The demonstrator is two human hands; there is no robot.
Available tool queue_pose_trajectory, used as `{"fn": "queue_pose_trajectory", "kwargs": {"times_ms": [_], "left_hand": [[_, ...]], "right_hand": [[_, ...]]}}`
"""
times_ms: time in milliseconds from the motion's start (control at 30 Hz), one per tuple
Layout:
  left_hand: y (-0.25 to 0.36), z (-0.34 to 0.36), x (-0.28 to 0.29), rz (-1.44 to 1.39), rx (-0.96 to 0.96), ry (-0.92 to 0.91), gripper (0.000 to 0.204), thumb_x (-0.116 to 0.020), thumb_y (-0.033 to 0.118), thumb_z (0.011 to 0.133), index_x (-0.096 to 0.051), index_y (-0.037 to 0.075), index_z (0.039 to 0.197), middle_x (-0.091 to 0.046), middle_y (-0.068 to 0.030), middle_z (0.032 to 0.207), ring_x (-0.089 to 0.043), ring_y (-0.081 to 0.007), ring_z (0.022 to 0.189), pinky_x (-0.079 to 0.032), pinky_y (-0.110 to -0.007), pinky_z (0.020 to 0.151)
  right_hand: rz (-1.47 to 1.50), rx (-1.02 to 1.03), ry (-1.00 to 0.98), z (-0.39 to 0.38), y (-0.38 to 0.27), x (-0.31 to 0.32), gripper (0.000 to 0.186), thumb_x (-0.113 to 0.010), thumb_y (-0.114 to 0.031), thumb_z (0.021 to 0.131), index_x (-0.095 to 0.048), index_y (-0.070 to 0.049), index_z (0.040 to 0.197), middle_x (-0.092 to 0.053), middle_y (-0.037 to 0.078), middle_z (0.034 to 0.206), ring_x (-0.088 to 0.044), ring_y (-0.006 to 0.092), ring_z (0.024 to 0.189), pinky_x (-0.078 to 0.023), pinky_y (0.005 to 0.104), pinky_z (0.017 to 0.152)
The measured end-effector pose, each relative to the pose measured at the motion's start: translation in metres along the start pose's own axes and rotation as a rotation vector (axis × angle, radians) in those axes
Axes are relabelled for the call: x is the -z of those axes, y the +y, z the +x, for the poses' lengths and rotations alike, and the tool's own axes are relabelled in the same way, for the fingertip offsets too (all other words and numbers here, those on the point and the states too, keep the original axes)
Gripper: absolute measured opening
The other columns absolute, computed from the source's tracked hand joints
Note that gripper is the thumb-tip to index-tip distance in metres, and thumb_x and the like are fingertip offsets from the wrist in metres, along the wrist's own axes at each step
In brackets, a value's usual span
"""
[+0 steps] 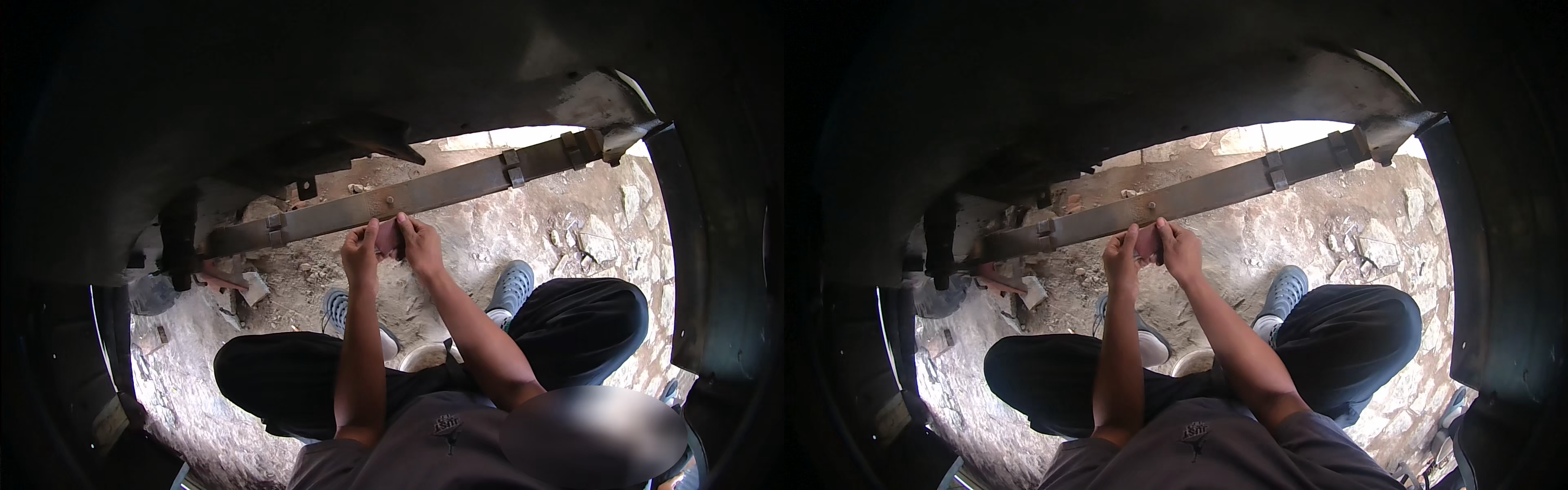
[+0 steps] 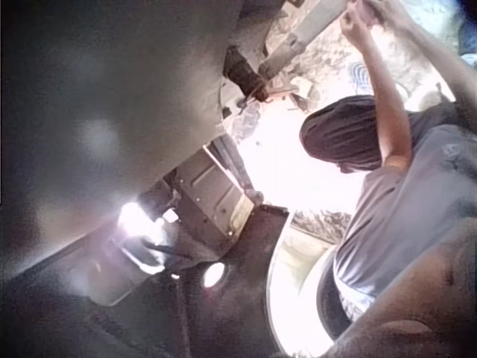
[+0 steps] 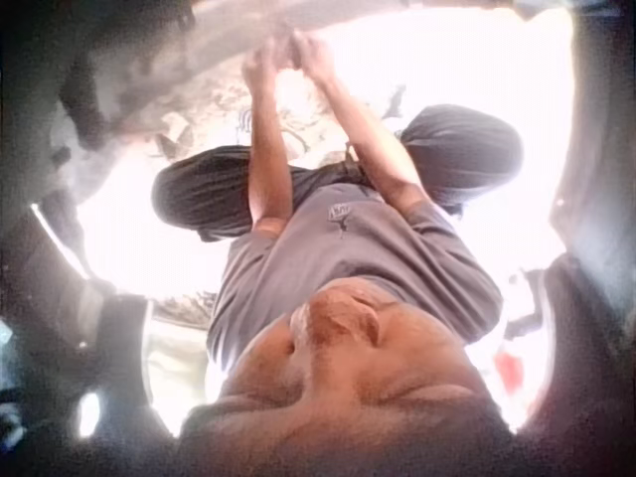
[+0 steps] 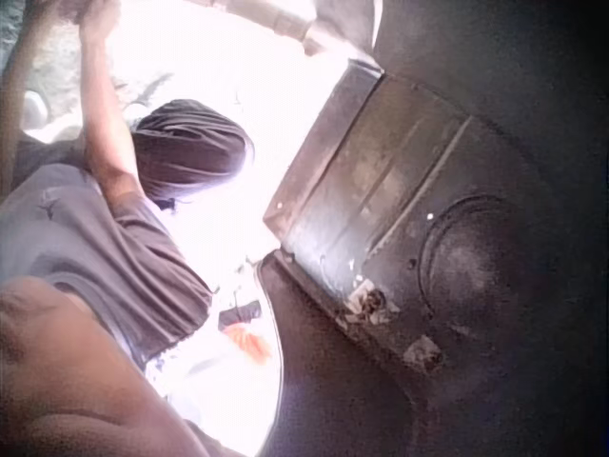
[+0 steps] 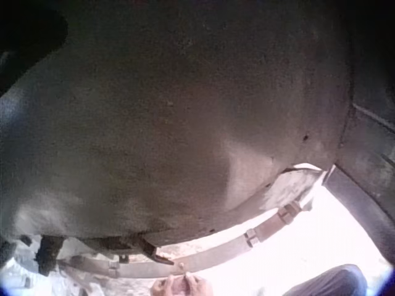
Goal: The person sits beneath a vehicle and uses a wrench to tighten bolts on a metal suspension component. They then insert a rubber bushing into a hole in the metal frame and press it into place by hand.
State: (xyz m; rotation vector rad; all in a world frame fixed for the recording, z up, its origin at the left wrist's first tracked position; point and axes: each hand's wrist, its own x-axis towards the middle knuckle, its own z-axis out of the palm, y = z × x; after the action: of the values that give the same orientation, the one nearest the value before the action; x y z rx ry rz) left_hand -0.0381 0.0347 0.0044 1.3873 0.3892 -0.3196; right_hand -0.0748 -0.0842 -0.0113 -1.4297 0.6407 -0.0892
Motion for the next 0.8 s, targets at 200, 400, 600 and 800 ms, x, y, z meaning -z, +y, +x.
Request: {"fn": "queue_pose_trajectory", "kwargs": {"times_ms": [200,400,600,800], "left_hand": [[0.004,0.007,-0.004,0.168,-0.028,-0.101,0.033,-0.067,0.035,0.102,-0.065,0.008,0.082,-0.058,0.0003,0.061,-0.051,-0.0062,0.044,-0.038,-0.024,0.038],[-0.007,0.020,-0.008,0.169,-0.068,0.042,0.041,-0.068,0.035,0.100,-0.067,0.004,0.074,-0.058,-0.0003,0.058,-0.050,-0.0082,0.044,-0.037,-0.028,0.040],[-0.020,0.030,0.005,0.246,-0.185,0.277,0.043,-0.071,0.037,0.097,-0.073,0.000,0.077,-0.062,-0.0011,0.061,-0.053,-0.0077,0.054,-0.040,-0.029,0.049],[-0.022,0.017,-0.003,0.331,-0.103,0.207,0.044,-0.072,0.037,0.096,-0.074,-0.002,0.074,-0.061,-0.0010,0.058,-0.053,-0.0087,0.052,-0.040,-0.030,0.049]], "right_hand": [[-0.007,-0.077,0.106,-0.001,-0.023,-0.008,0.049,-0.066,-0.042,0.102,-0.075,0.006,0.093,-0.070,0.011,0.069,-0.066,0.0140,0.053,-0.053,0.0301,0.050],[0.343,-0.212,0.038,0.010,-0.009,-0.018,0.047,-0.073,-0.041,0.098,-0.072,0.005,0.091,-0.068,0.009,0.069,-0.061,0.0116,0.049,-0.046,0.0262,0.043],[0.347,-0.258,0.021,0.010,-0.013,-0.035,0.044,-0.076,-0.039,0.096,-0.072,0.004,0.086,-0.066,0.007,0.066,-0.056,0.0112,0.045,-0.040,0.0265,0.040],[0.221,-0.230,0.151,0.003,-0.010,-0.022,0.048,-0.076,-0.038,0.094,-0.073,0.009,0.083,-0.065,0.008,0.063,-0.057,0.0130,0.044,-0.043,0.0285,0.041]]}}
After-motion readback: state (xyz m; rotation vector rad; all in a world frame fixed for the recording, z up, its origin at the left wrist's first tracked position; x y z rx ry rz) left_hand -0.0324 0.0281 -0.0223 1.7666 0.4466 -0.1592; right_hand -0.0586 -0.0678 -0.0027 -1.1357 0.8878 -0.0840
